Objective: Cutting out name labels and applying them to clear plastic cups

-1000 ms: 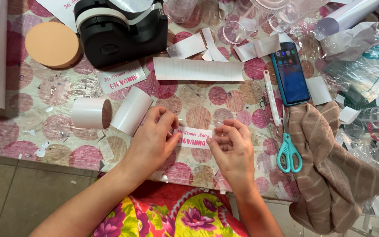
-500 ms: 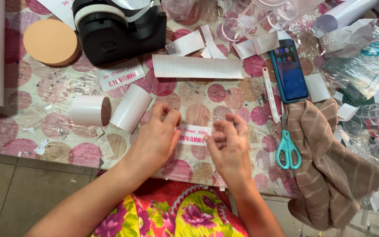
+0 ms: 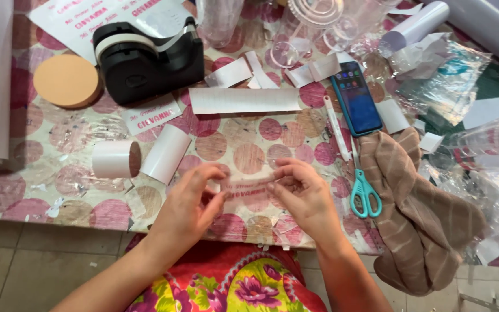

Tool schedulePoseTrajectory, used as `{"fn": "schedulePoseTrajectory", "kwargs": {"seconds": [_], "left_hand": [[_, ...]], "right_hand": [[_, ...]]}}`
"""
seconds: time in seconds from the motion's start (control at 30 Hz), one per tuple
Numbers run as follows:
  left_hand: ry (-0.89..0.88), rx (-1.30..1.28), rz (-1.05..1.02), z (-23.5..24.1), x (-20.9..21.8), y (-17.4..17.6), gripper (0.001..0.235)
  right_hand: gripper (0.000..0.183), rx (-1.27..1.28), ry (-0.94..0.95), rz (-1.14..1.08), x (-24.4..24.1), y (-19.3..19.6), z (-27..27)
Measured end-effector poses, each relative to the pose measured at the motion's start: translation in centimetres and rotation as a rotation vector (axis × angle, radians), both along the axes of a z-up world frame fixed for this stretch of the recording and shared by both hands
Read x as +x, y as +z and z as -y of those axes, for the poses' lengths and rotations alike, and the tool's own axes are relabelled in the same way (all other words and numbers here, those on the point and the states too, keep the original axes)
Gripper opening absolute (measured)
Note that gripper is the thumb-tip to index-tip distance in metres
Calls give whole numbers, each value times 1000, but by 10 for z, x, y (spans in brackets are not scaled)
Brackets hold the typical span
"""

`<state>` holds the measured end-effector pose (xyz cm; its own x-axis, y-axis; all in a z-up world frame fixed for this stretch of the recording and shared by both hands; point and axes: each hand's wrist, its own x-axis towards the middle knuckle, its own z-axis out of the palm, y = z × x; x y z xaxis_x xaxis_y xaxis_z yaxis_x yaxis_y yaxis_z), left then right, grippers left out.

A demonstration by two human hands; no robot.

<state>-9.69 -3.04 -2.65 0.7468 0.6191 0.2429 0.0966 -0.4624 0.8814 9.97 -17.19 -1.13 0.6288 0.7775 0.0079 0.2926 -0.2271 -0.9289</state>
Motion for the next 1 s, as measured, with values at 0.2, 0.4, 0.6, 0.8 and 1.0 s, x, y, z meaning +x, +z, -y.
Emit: {"fn": "schedulePoseTrajectory", "kwargs": {"seconds": [0.2,0.4,0.6,0.8,1.0], "left_hand": [[-34,-361,-265,0,-12,15,40],[-127,-285,-260,-8,-16,8,48],[-312,446,-124,-11,-12,-23,41],[-276,324,-60,-12,-13,-24,25],[-155,539,58,-8,-16,-47,20]], "right_hand": [[8,-7,134,-319,-1,15,-4],[9,-187,297,55,28,33,-28],[35,-521,-48,-36,48,60,-40],[29,-900,-139,698,121,-7,-9],[28,-584,-146,631,130,-12,8]]}}
